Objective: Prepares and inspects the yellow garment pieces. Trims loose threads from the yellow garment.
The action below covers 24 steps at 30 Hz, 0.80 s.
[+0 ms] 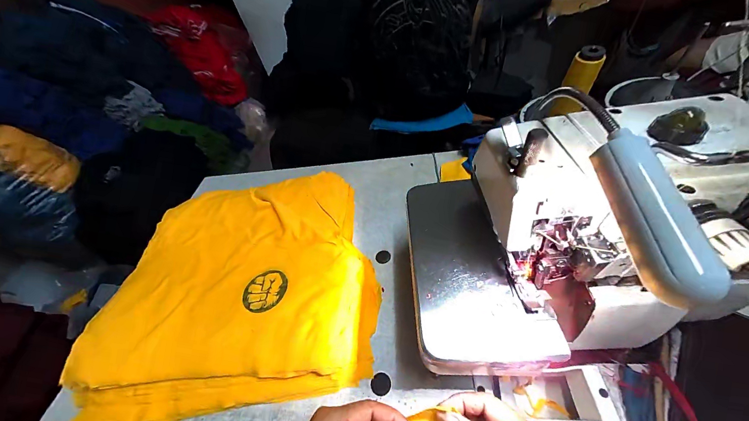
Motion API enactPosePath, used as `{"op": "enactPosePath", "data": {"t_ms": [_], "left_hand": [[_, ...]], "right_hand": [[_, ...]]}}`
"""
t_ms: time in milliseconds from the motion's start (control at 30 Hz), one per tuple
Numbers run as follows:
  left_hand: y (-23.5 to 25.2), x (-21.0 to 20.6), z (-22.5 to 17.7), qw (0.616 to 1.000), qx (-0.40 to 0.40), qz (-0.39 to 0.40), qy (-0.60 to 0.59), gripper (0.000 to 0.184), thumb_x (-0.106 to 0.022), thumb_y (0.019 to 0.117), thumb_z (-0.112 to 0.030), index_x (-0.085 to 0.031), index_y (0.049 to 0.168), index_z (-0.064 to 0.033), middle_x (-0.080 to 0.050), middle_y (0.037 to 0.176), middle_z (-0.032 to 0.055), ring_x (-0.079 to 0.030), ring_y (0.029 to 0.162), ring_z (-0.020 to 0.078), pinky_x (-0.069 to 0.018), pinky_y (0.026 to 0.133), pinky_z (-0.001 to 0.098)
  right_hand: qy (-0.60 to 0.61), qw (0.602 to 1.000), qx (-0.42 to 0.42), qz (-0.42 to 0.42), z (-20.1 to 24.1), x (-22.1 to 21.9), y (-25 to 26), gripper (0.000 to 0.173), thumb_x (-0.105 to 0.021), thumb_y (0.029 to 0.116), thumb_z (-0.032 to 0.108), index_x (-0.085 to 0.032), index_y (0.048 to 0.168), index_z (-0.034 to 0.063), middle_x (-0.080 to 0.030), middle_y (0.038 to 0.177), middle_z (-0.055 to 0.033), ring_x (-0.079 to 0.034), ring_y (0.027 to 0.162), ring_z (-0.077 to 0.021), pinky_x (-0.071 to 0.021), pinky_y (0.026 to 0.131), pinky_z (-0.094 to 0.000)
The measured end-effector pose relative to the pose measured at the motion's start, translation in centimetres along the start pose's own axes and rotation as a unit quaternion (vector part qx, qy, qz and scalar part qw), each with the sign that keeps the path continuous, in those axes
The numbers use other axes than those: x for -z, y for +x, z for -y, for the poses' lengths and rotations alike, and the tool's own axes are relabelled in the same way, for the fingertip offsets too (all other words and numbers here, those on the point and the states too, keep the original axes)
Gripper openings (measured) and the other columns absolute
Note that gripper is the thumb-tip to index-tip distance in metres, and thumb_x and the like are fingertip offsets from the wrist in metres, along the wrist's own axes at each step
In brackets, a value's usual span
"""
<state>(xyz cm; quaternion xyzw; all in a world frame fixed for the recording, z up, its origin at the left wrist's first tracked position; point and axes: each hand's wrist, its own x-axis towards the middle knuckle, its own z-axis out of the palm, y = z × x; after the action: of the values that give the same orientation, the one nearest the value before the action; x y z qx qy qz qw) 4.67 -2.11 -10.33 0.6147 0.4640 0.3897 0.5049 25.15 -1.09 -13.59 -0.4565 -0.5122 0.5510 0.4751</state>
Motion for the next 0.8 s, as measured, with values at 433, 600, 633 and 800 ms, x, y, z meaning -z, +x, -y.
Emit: {"op": "enactPosePath", "data": {"t_ms": [433,600,633,800], "left_hand": [[-0.5,-1.4,-0.2,0.991,0.105,-0.005,-0.084,0.024,-0.065,0.0870,0.011,-0.067,0.110,0.0019,-0.074,0.100,0.0009,-0.071,0.086,0.0057,-0.0604,0.079,0.0251],[-1.4,-2.0,0.4,0.989,0.108,-0.037,-0.092,0.022,-0.061,0.0897,0.011,-0.068,0.109,0.0033,-0.077,0.099,0.0035,-0.073,0.089,0.0081,-0.0610,0.082,0.0270],[-1.6,-2.5,0.0,0.991,0.092,-0.049,-0.079,0.020,-0.063,0.0892,0.010,-0.070,0.105,0.0020,-0.076,0.095,-0.0003,-0.072,0.084,0.0043,-0.0607,0.078,0.0242],[-1.7,-3.7,-1.5,0.998,-0.048,-0.024,-0.043,0.005,-0.072,0.0907,0.001,-0.071,0.096,0.0024,-0.076,0.088,-0.0010,-0.068,0.079,-0.0027,-0.0574,0.074,0.0174]], "right_hand": [[0.047,0.995,-0.079,0.027,0.0,1.0,-1.1,0.012,-0.072,0.0916,0.006,-0.070,0.103,0.0046,-0.072,0.085,0.0032,-0.066,0.070,-0.0011,-0.0557,0.064,-0.0184],[0.041,0.996,-0.072,0.010,-0.6,0.7,-1.5,0.008,-0.067,0.0948,0.005,-0.073,0.099,0.0047,-0.073,0.088,0.0026,-0.066,0.073,-0.0005,-0.0565,0.068,-0.0178],[0.031,0.998,-0.060,0.010,-0.5,0.6,-1.6,0.008,-0.065,0.0963,0.006,-0.073,0.098,0.0045,-0.072,0.088,0.0027,-0.066,0.074,0.0004,-0.0560,0.068,-0.0172],[0.001,0.999,-0.032,0.035,0.1,0.7,-1.9,0.013,-0.063,0.0997,0.011,-0.072,0.096,0.0031,-0.070,0.080,0.0039,-0.062,0.068,0.0040,-0.0517,0.064,-0.0145]]}}
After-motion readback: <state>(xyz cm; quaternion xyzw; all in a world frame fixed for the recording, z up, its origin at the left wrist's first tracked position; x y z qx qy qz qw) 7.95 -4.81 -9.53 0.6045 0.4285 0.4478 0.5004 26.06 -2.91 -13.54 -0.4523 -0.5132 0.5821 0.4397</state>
